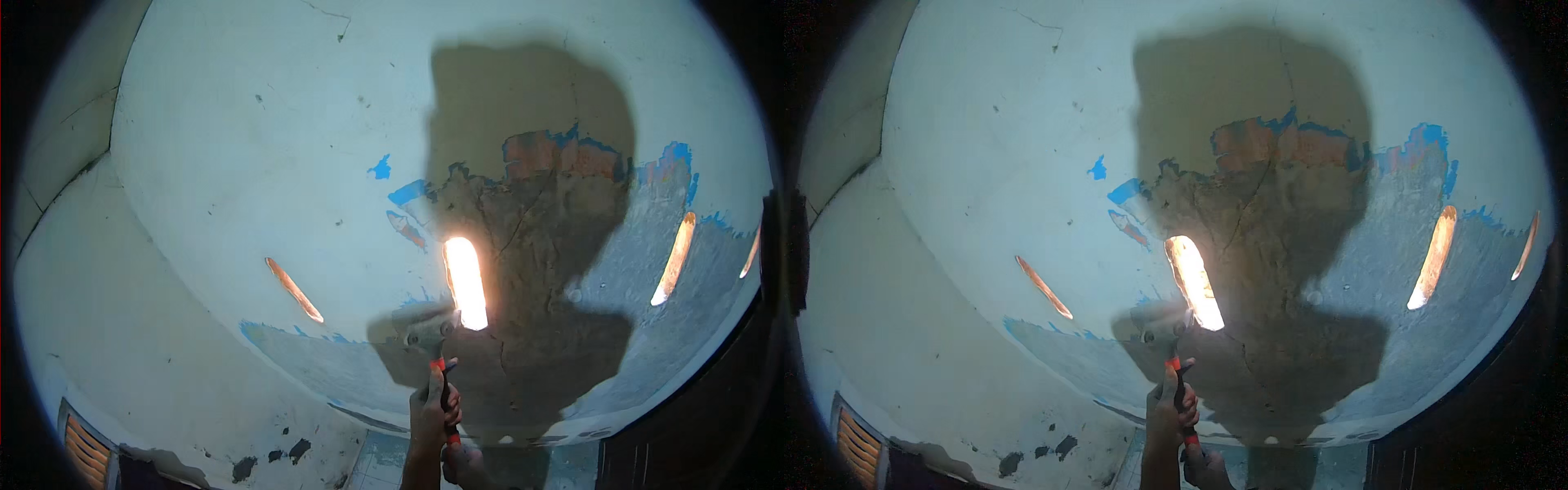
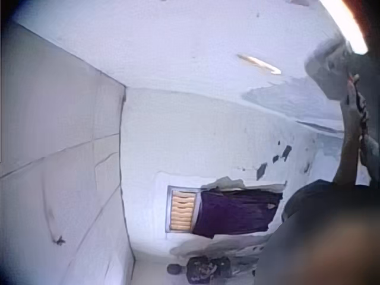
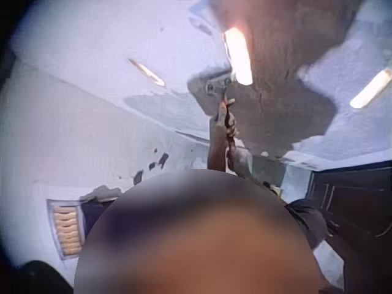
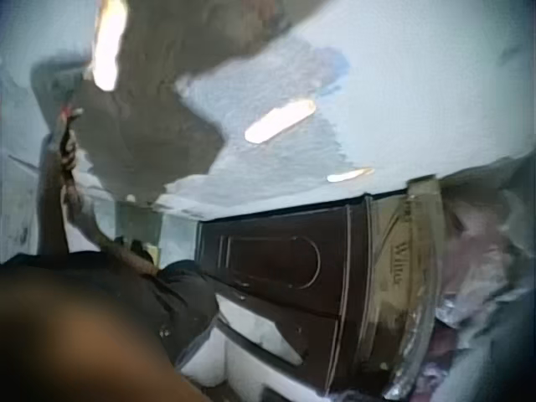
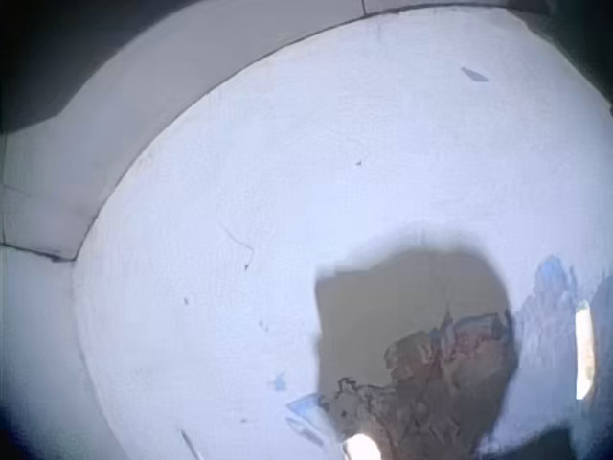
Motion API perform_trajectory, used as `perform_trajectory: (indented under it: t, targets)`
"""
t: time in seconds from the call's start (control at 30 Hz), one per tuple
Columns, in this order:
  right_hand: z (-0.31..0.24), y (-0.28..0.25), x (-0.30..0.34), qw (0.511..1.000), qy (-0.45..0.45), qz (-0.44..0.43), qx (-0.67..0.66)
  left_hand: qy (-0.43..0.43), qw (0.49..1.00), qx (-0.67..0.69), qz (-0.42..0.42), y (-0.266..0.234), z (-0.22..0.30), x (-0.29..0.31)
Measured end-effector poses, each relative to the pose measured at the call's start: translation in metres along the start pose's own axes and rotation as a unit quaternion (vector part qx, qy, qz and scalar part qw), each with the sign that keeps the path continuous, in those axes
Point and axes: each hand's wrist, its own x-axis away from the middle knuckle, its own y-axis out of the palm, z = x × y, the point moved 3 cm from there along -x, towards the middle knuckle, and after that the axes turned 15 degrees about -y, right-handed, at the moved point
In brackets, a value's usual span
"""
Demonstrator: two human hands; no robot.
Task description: The person scrapes peeling paint and plaster from a ceiling using a handheld scraper.
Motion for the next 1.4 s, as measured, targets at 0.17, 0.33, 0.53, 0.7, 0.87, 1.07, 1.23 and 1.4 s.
perform_trajectory:
  t: [0.17, 0.33, 0.53, 0.7, 0.87, 1.07, 1.23, 1.4]
  targets:
    - [0.056, 0.002, -0.013, 0.976, -0.209, -0.057, 0.015, 0.010, 1.000, -0.012, 0.000, -0.003, 0.010, 0.007]
    - [0.122, 0.008, -0.025, 0.956, -0.036, -0.077, -0.282, -0.011, 1.000, -0.011, 0.009, 0.000, 0.012, 0.013]
    - [0.032, 0.015, -0.005, 0.987, -0.107, -0.038, -0.111, -0.004, 1.000, -0.004, 0.020, -0.007, 0.018, 0.016]
    - [0.037, 0.012, 0.006, 0.989, -0.042, 0.011, -0.141, 0.011, 0.999, -0.053, 0.007, 0.002, 0.017, 0.014]
    - [0.015, 0.015, 0.003, 0.990, -0.133, -0.015, -0.039, 0.024, 0.997, -0.068, 0.017, 0.016, 0.031, 0.017]
    - [0.020, 0.015, 0.012, 0.984, -0.167, -0.059, -0.007, -0.008, 0.998, -0.049, 0.028, 0.001, 0.021, 0.016]
    - [-0.011, 0.017, 0.014, 0.994, -0.071, -0.012, -0.083, -0.004, 0.999, -0.047, 0.011, 0.009, 0.021, 0.016]
    - [-0.017, 0.013, 0.015, 0.994, -0.097, -0.027, -0.053, 0.008, 0.999, -0.041, -0.004, 0.016, 0.026, 0.015]
